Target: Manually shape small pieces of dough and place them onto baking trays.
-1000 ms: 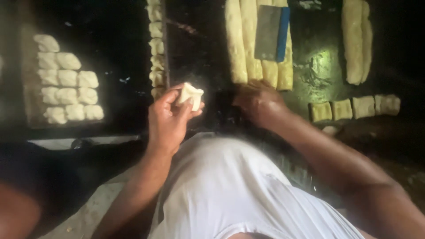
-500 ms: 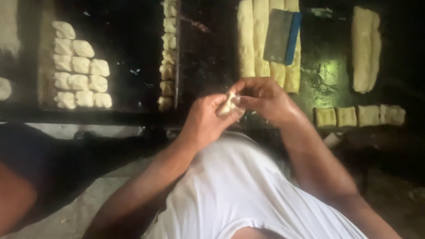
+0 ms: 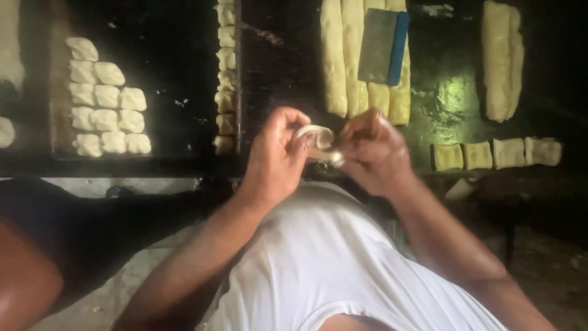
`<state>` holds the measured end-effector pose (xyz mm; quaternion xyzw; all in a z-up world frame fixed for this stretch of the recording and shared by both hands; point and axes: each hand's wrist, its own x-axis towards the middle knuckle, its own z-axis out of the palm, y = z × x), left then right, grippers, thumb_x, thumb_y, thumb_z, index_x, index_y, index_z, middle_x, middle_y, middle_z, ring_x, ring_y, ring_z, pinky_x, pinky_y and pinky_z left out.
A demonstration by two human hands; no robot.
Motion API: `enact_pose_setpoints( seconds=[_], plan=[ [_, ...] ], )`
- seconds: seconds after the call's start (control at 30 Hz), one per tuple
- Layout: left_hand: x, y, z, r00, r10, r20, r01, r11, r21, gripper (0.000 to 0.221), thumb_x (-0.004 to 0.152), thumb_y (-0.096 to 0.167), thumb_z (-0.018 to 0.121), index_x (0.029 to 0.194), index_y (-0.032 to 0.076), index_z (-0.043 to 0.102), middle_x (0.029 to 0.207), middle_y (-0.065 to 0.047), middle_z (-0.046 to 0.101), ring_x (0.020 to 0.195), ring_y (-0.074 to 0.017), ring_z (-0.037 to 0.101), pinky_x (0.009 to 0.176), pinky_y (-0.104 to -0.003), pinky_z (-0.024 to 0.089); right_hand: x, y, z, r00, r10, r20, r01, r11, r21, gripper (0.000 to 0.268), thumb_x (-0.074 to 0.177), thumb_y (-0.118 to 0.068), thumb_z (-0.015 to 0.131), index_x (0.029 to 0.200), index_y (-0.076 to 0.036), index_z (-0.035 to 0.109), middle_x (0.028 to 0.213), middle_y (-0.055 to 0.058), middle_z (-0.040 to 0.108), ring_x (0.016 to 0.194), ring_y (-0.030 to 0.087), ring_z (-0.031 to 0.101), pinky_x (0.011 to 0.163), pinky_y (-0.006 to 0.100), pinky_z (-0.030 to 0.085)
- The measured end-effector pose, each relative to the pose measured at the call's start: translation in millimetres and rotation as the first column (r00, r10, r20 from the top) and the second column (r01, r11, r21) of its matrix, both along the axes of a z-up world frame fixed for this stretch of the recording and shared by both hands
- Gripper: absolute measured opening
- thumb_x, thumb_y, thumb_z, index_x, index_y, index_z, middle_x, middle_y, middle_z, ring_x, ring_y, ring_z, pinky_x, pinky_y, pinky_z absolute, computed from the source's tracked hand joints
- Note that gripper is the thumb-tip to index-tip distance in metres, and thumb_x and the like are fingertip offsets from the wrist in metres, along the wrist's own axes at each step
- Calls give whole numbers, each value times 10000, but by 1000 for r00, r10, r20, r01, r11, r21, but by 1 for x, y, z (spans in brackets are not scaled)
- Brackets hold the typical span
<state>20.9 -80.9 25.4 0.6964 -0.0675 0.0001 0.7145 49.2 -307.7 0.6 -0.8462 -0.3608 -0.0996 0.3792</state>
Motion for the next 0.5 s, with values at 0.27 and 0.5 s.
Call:
enact_pose_setpoints(
  seconds=[0.27,0.5],
  plan=[
    [-9,0,2,982,-159,98,148,983,111,91,979,66,740,990,-2,681,886,-80,754,785,-116,733,660,-271,596,18,13,26,442,480,-758,200,771,605,317,927,-108,720,1238,-55,686,1116,96,706,992,189,692,899,317,589],
    [-11,-16,0,927,-263,-268,231,962,-145,753,907,34,737,1545,89,340,979,-102,750,889,-120,734,777,-253,605,21,13,38,548,-61,-834,280,953,114,160,886,-1,758,1038,-48,748,941,139,761,812,228,709,736,339,581]
  ],
)
